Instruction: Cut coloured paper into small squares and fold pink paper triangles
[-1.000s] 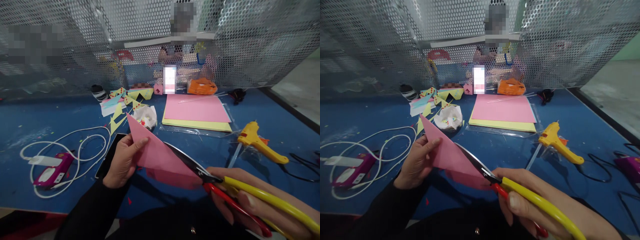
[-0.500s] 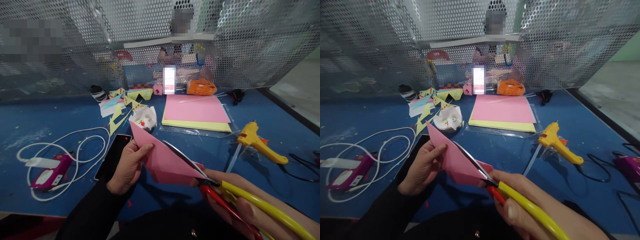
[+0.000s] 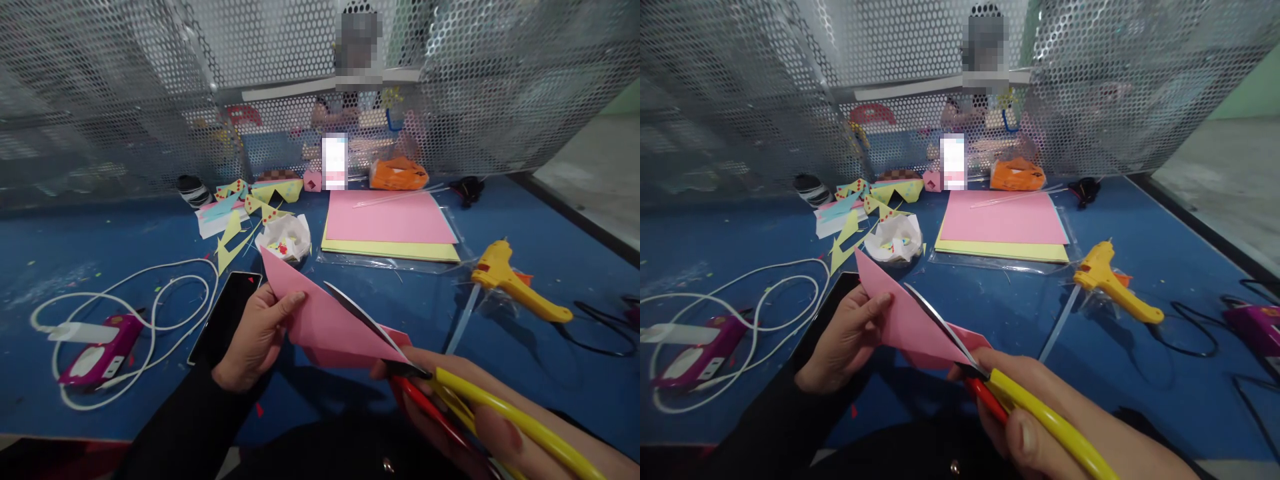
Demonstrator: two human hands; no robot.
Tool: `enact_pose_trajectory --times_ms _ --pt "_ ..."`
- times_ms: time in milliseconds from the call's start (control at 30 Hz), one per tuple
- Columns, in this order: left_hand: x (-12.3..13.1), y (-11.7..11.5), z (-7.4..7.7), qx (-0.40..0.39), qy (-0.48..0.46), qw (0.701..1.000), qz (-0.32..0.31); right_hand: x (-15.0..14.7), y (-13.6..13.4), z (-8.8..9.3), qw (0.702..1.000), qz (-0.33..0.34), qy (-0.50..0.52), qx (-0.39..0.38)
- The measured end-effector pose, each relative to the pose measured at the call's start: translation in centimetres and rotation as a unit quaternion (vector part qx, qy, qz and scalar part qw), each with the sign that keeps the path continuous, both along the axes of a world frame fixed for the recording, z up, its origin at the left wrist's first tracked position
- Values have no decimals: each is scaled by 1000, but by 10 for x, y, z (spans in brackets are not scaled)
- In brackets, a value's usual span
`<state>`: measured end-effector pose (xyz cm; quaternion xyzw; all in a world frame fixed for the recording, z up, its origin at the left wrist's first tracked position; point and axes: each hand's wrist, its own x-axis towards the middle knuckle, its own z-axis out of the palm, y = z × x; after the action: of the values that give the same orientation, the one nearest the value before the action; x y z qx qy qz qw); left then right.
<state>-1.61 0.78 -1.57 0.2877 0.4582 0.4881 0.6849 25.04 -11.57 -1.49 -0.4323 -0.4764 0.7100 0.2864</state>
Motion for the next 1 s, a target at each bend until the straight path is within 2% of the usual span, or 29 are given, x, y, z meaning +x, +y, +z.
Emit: enact_pose_trajectory --times_ms 100,267,533,800,1000 --pt "0 0 0 3 3 1000 -3 -6 2 7 1000 20 1 -17" --pt "0 0 -1 7 6 1000 -9 -5 3 13 999 29 -40 12" --pt "0 -1 -1 7 15 1000 -12 -7 1 5 996 40 -38 67" --pt "0 2 1 21 43 999 -12 -5 -7 -3 997 34 -61 12" --pt "-1 2 1 25 40 999 -16 -3 -8 -6 998 49 -43 26"
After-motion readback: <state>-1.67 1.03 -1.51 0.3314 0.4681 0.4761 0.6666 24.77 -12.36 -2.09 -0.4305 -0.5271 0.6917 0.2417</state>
